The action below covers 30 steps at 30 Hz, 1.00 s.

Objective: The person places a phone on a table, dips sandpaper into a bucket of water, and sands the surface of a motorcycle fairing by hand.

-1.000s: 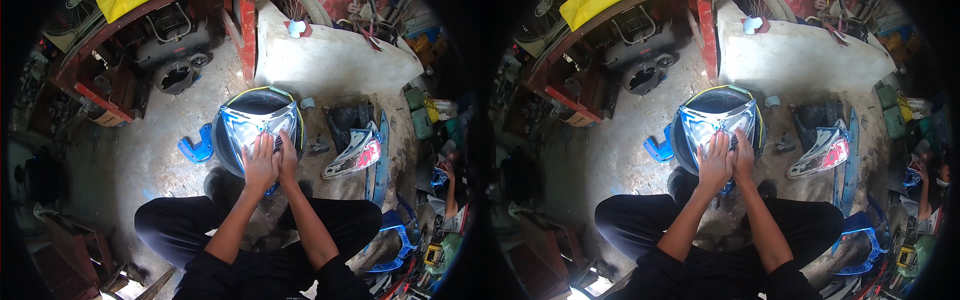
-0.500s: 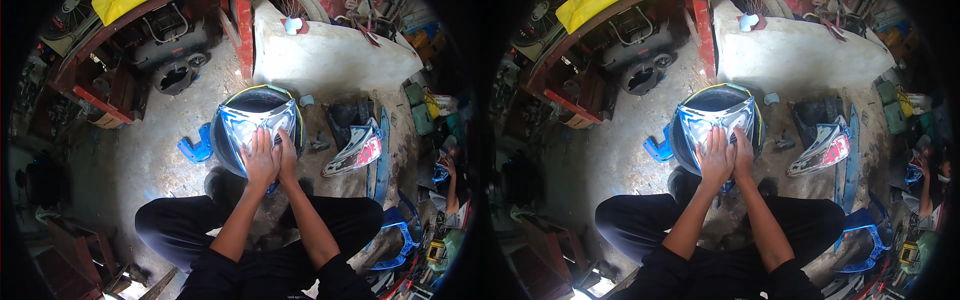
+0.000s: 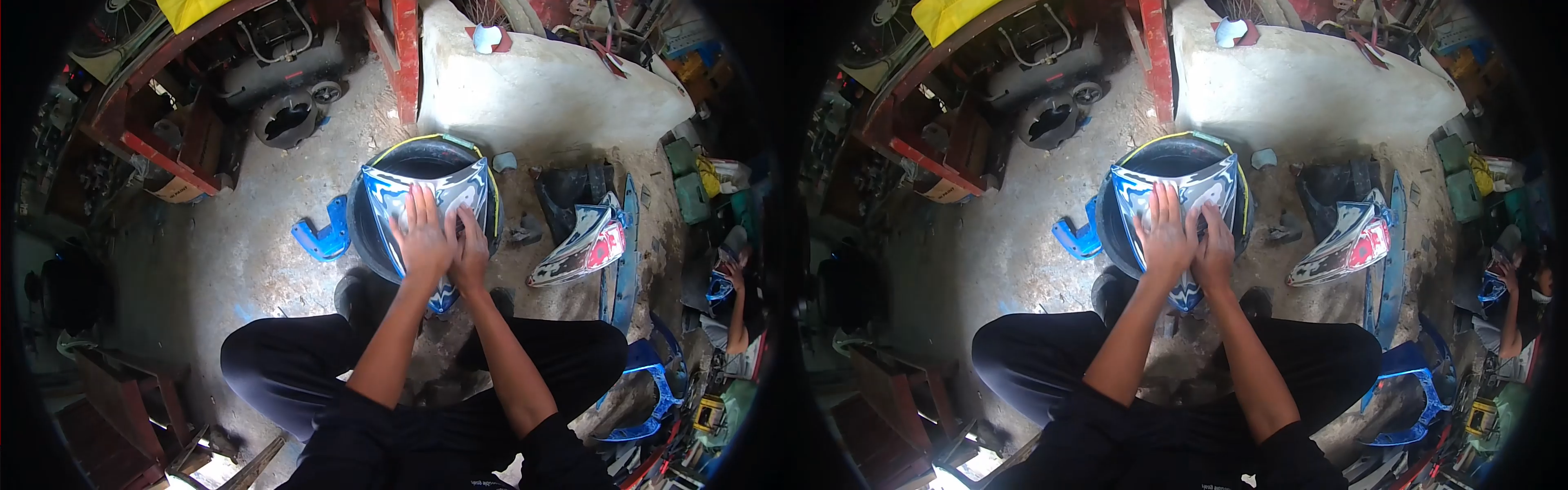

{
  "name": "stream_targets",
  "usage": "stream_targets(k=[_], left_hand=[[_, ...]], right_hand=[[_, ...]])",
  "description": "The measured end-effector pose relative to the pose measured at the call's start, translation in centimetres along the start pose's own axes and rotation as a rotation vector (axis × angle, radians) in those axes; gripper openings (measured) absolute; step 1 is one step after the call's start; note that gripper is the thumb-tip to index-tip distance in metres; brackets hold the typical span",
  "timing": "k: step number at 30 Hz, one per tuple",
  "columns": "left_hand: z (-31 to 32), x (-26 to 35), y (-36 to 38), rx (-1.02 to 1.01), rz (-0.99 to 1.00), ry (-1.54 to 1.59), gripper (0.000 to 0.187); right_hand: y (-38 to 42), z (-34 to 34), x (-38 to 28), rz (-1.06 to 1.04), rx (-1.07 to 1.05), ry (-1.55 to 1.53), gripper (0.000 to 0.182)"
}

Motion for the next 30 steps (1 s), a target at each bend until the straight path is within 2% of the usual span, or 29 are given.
stream_targets(k=[2, 6, 8, 10, 16, 20, 22, 24, 27, 28, 29, 30], left_hand=[[-0.1, -0.3, -2.1, 0.035, -0.025, -0.019, 0.069], [-0.6, -0.1, -0.2, 0.076, -0.031, 0.052, 0.07], [-0.1, -0.1, 2.3, -0.054, -0.032, -0.026, 0.072], [-0.1, -0.2, 2.3, -0.089, -0.043, -0.043, 0.073], [-0.2, -0.4, -0.5, 0.06, -0.078, 0.02, 0.072], [-0.7, 0.4, 4.9, -0.079, -0.035, 0.041, 0.07], [-0.8, 0.6, 6.1, -0.113, -0.017, 0.046, 0.065], [-0.8, 0.4, 6.3, -0.127, -0.012, 0.088, 0.063], [-1.9, 0.4, 5.3, -0.095, 0.059, 0.193, 0.056], [-2.3, 0.7, 4.9, -0.102, 0.1, 0.285, 0.053], [-2.5, 0.5, 4.4, -0.033, 0.124, 0.418, 0.05], [-2.4, 0.2, 4.1, -0.035, 0.126, 0.421, 0.05]], right_hand=[[0.1, 0.0, 0.4, -0.032, 0.011, -0.003, 0.041], [0.1, -0.1, -0.1, -0.021, 0.018, -0.01, 0.041], [-0.3, -0.1, -0.1, -0.005, 0.015, -0.003, 0.043], [0.0, -0.2, -0.1, -0.029, 0.015, -0.011, 0.043], [0.1, 0.2, 0.3, -0.034, 0.008, -0.004, 0.042], [0.0, 0.0, 0.3, -0.083, 0.023, -0.036, 0.041], [0.2, 0.3, 0.9, 0.025, -0.031, -0.05, 0.04], [0.3, 0.3, 0.8, 0.049, -0.051, -0.066, 0.039], [0.4, -1.0, -1.5, -0.201, 0.08, 0.04, 0.039], [0.7, -1.3, -1.7, -0.196, 0.078, 0.043, 0.039], [0.8, -1.4, -2.4, -0.265, 0.048, 0.088, 0.039], [1.0, -1.2, -2.6, -0.335, 0.017, 0.133, 0.038]])
Point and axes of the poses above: each hand's wrist, its own y-axis away from the middle knuckle, its own z-axis out of the palm, x = y × z, the point moved 6 cm from there along -y, towards the middle knuckle, and after that the axes turned 8 degrees about y, right-handed, at the moved point
